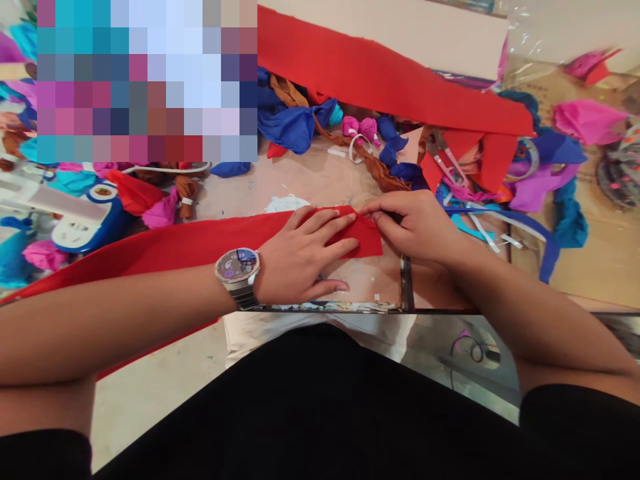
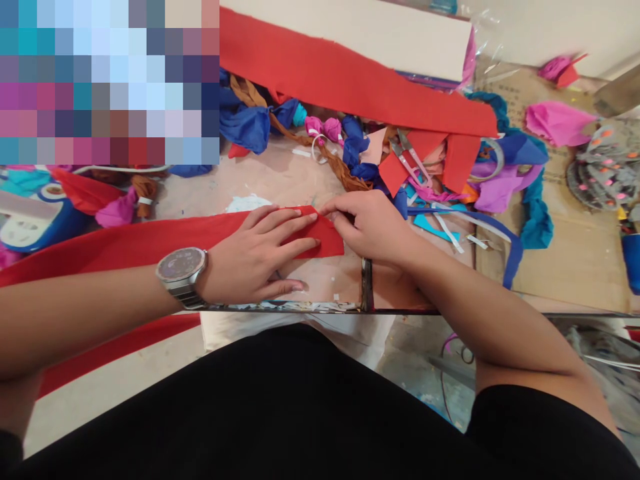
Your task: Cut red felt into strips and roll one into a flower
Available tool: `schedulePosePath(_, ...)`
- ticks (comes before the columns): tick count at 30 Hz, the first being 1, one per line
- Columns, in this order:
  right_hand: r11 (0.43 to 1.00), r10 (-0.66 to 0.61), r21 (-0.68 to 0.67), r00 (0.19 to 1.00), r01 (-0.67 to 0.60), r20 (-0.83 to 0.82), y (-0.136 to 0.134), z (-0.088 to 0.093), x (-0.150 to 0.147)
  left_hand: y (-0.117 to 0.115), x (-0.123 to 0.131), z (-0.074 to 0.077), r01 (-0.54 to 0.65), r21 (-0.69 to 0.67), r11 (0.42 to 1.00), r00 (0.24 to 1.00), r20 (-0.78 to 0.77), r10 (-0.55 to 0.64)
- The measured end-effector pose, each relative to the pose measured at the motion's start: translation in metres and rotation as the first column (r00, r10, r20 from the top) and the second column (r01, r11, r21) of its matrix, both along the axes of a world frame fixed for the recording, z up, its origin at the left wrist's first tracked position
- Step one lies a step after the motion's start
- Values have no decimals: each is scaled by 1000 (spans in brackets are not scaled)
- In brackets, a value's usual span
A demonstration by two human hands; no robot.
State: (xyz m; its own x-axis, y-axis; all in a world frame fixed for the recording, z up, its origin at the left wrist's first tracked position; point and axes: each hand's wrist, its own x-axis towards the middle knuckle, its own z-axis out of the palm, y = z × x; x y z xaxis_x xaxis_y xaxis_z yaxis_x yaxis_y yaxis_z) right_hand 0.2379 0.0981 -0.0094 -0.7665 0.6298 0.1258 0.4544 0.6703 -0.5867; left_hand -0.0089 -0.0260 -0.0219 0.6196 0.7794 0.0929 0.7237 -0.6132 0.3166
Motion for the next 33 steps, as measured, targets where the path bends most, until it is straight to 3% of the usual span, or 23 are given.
schedulePosePath(33,993,-31,-112,998,24,-61,1,0,-2,5,0,1,-114,8,993,992,64,113)
